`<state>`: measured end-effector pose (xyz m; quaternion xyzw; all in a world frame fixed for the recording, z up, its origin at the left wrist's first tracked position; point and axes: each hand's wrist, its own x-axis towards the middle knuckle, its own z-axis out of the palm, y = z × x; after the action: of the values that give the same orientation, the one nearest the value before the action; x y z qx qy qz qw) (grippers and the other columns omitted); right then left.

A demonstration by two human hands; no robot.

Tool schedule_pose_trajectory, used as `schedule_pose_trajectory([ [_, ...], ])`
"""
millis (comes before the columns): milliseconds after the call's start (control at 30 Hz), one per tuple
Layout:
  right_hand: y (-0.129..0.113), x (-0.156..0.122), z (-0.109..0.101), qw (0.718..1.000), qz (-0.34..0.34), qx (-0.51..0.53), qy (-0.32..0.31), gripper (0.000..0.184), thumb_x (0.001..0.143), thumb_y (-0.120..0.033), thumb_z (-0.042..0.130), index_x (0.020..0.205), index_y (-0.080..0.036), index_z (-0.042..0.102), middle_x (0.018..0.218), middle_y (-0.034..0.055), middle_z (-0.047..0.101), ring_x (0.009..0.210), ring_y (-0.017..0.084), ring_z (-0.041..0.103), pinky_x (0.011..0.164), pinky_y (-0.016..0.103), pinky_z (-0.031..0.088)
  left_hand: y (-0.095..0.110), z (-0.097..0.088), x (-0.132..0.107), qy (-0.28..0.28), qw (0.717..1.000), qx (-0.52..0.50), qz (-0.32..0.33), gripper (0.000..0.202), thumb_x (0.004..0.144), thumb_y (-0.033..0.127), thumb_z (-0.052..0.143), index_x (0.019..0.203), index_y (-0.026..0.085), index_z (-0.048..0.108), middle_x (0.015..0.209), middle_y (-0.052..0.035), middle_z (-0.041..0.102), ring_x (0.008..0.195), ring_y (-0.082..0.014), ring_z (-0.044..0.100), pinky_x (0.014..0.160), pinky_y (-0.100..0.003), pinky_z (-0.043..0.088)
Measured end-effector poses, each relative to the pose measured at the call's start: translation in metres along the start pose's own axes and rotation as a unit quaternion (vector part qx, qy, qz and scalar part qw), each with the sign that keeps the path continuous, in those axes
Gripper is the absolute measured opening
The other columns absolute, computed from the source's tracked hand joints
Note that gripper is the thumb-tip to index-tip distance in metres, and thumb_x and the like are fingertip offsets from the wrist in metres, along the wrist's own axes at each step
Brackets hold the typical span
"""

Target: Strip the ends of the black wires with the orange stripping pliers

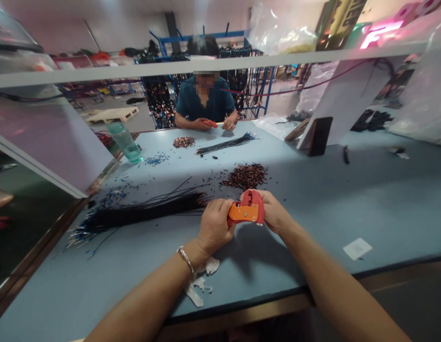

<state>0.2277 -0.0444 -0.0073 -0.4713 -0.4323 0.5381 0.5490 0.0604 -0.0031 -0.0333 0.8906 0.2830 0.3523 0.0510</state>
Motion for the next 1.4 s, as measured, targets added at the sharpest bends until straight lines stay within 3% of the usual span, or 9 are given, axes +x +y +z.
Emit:
schedule_pose_trajectory([
  [200, -0.0024, 0.0000, -0.0035, 1.000, -0.001, -0.011, -0.016, 0.017, 0.059, -0.024, 0.070, 0.060, -0.016, 0.056, 0.055, -0.0055, 0.053, 0.049, 0.006, 0.043, 0.049, 0.019, 0.037, -0.0012, 0.0010, -0.0015, 0.003, 1.000, 0.005, 0.001, 0.028, 0.077, 0.026, 0.054, 0.103, 0.016, 0.053, 0.090, -0.0102, 0.062, 0.083, -0.0256, 0.056, 0.075, -0.038, 0.045],
  [467, 0.0019, 0.0017, -0.0066, 0.998, -0.004, -0.047, -0.046, 0.015, 0.060, -0.026, 0.074, 0.063, -0.014, 0.065, 0.057, -0.0036, 0.055, 0.054, 0.007, 0.044, 0.053, 0.020, 0.037, 0.0004, 0.0000, -0.0001, 0.009, 1.000, 0.005, -0.009, 0.026, 0.078, 0.024, 0.051, 0.103, 0.016, 0.054, 0.089, -0.0102, 0.061, 0.083, -0.0255, 0.056, 0.074, -0.038, 0.046],
  [1400, -0.0014, 0.0000, -0.0040, 0.996, 0.013, -0.080, -0.026, 0.013, 0.058, -0.025, 0.067, 0.055, -0.015, 0.058, 0.047, -0.0065, 0.044, 0.048, 0.006, 0.033, 0.050, 0.022, 0.029, 0.0000, 0.0018, -0.0009, -0.030, 0.999, 0.000, -0.034, 0.018, 0.074, 0.020, 0.049, 0.092, 0.019, 0.053, 0.083, -0.0075, 0.061, 0.078, -0.0233, 0.058, 0.069, -0.034, 0.044],
])
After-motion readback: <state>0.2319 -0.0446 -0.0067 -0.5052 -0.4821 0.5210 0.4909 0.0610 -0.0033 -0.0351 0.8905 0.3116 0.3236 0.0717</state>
